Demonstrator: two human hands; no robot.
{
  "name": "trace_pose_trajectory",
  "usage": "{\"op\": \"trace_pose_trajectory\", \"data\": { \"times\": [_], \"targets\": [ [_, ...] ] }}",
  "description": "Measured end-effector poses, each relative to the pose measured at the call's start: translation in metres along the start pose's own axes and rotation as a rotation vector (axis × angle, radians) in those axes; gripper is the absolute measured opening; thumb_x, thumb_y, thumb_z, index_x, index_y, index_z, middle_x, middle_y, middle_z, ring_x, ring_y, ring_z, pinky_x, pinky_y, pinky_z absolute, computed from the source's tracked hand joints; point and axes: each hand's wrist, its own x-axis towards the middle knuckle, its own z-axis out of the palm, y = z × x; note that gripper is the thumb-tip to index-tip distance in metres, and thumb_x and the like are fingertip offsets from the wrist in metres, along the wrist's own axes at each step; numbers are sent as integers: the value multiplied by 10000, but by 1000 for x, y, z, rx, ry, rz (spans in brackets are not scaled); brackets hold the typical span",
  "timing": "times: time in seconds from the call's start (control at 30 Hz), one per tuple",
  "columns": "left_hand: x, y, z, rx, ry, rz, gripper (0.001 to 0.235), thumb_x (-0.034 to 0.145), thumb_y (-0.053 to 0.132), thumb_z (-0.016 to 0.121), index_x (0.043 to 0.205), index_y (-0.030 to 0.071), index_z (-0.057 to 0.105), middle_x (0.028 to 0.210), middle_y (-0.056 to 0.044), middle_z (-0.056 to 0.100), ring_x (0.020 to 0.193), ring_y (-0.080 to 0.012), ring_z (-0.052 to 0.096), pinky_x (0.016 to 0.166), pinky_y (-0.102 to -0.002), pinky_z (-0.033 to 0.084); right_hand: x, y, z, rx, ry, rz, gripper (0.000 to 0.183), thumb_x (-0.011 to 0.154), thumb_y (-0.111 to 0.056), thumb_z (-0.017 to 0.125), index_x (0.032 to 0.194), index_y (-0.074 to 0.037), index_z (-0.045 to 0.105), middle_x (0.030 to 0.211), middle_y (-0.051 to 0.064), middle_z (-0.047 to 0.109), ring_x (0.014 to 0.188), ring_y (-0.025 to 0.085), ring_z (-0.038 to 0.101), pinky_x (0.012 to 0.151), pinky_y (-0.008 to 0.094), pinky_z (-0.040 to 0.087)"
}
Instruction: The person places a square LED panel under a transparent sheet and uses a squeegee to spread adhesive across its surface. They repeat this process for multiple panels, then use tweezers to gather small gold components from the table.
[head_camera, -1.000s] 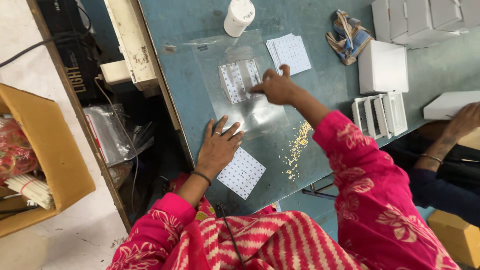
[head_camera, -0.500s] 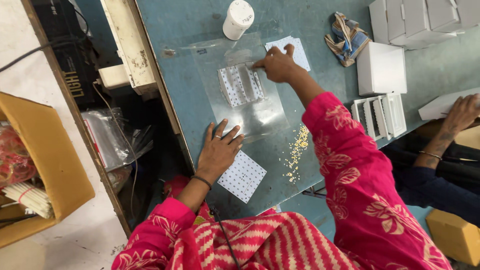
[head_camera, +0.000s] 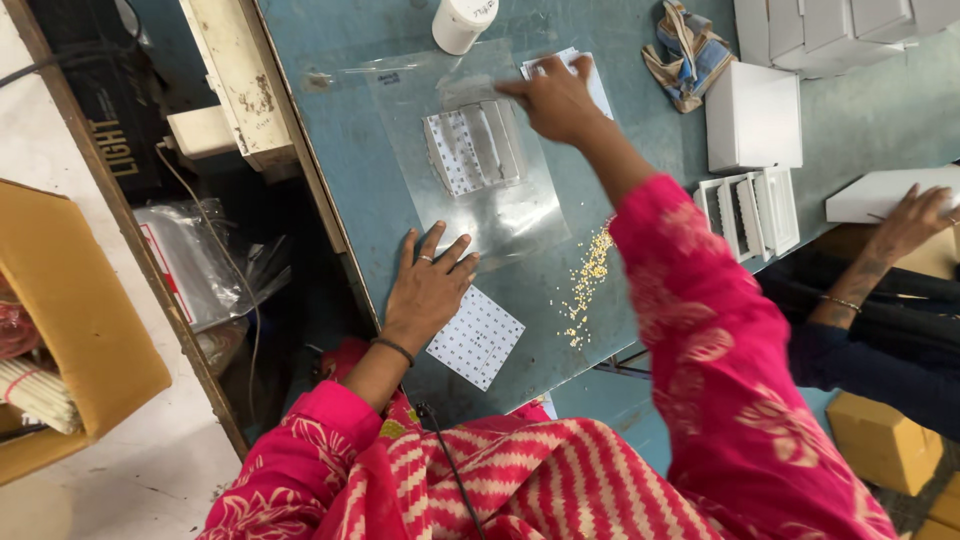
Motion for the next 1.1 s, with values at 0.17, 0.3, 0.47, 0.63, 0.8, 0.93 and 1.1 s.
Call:
{"op": "trace_pose_trajectory", "data": {
  "times": [0.17,0.3,0.47,0.63,0.8,0.93,1.1],
  "targets": [
    [6,0,-3,17,-6,3,419,1012,361,478,1377,222,628,1545,9,486,1509,-319,263,1216,-590,138,37,-43,10,-43,-36,-29,481,948,-140,534,1365,-350,651,1273,60,688,1449,313,348,1052,759,80],
    [2,0,-1,-1,-14,-4,417,1016,361,477,1379,222,627,1550,9,485,1507,-320,270,1217,-587,143,24,-28,-9,-42,-325,-8,491,975,-139,522,1342,-435,660,1341,8,659,1486,232,328,1103,738,89],
    [2,-1,2,13,38,8,409,1015,345,488,1368,210,643,1538,12,502,1510,-313,286,1221,-581,157,35,-21,-23,-23,-261,-65,408,1036,-212,510,1337,-444,660,1302,-19,701,1503,231,323,1134,747,46],
    [1,0,4,-27,57,1,392,1014,342,503,1343,201,660,1530,6,510,1500,-317,294,1215,-587,165,19,-26,-21,-70,-392,-23,406,1063,-238,488,1344,-482,652,1291,11,693,1462,247,369,1107,767,79],
    [2,1,3,-11,59,9,386,1010,339,503,1332,201,667,1528,10,515,1498,-315,302,1218,-585,166,-17,-23,-27,-111,-548,-8,478,1035,-195,496,1370,-512,623,1278,9,667,1363,220,458,1093,795,110],
    [1,-1,4,-3,46,5,386,1014,339,501,1332,194,666,1531,5,512,1490,-320,306,1214,-585,167,-48,-32,-15,-87,-586,-10,448,1025,-207,519,1384,-459,611,1246,12,693,1376,203,460,1075,797,145],
    [1,0,5,23,42,15,394,1006,334,503,1346,203,653,1528,5,506,1489,-319,302,1208,-590,163,-38,-17,-13,-152,-583,-19,524,995,-143,528,1393,-468,633,1304,58,651,1383,237,459,1094,788,119]
  ]
}}
